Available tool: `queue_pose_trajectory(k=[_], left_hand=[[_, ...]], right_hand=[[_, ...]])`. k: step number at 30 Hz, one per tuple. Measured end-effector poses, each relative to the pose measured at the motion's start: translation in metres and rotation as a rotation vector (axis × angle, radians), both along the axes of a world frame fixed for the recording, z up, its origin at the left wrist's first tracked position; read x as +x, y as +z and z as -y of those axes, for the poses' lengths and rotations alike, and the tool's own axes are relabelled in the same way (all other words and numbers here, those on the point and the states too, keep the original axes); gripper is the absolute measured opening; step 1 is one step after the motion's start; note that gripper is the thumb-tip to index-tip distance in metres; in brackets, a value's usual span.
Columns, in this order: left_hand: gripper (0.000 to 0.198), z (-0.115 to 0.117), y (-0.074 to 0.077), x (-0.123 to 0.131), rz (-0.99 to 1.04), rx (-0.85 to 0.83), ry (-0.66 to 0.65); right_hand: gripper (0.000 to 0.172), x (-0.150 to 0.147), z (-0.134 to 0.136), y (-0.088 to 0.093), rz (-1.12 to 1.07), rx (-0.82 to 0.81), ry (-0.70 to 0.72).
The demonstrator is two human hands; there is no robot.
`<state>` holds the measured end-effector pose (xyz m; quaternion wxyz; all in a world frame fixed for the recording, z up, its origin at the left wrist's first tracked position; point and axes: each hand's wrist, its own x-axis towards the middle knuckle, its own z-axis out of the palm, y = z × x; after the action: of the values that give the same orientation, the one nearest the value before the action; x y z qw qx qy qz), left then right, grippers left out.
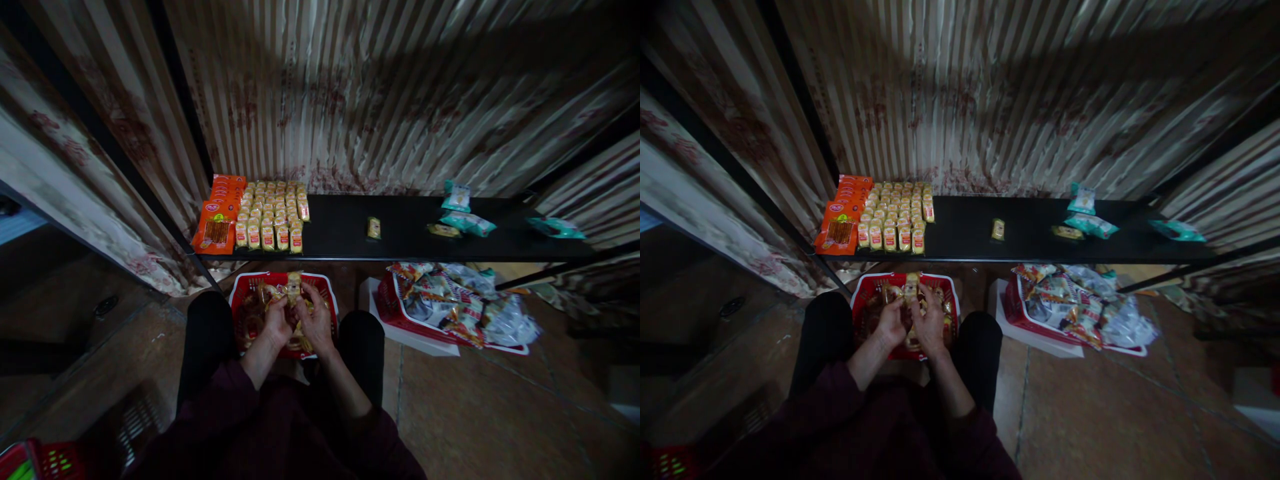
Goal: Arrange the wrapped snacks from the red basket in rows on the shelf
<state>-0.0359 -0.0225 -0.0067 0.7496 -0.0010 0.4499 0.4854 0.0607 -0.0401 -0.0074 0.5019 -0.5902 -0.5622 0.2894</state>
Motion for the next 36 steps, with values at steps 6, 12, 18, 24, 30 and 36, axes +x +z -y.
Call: queue_pose_trajectory(k=[6,12,18,24,30,36], left_hand=[[0.012,0.001,-0.006,0.004,0.066,-0.009,0.063],[0.029,0.006,-0.013,0.008,-0.025,0.108,0.065],[0.037,0.009,-0.014,0.013,-0.636,0.309,-0.066],[0.042,0.014,-0.007,0.012,-1.129,0.591,-0.195],[0.046,0.019,0.010,0.014,-1.209,0.628,-0.276],[0.046,0.020,0.009,0.014,-1.289,0.697,-0.245]], right_hand=[[0.041,-0.001,0.001,-0.007,0.033,-0.072,-0.006],[0.044,0.001,0.002,-0.013,-0.091,-0.186,-0.018],[0.041,0.002,0.002,-0.010,-0.357,-0.295,-0.023],[0.048,0.001,-0.001,-0.020,-0.529,-0.300,-0.046],[0.046,0.007,-0.003,-0.021,-0.572,-0.304,-0.053],[0.043,0.007,-0.004,-0.014,-0.614,-0.303,-0.028]])
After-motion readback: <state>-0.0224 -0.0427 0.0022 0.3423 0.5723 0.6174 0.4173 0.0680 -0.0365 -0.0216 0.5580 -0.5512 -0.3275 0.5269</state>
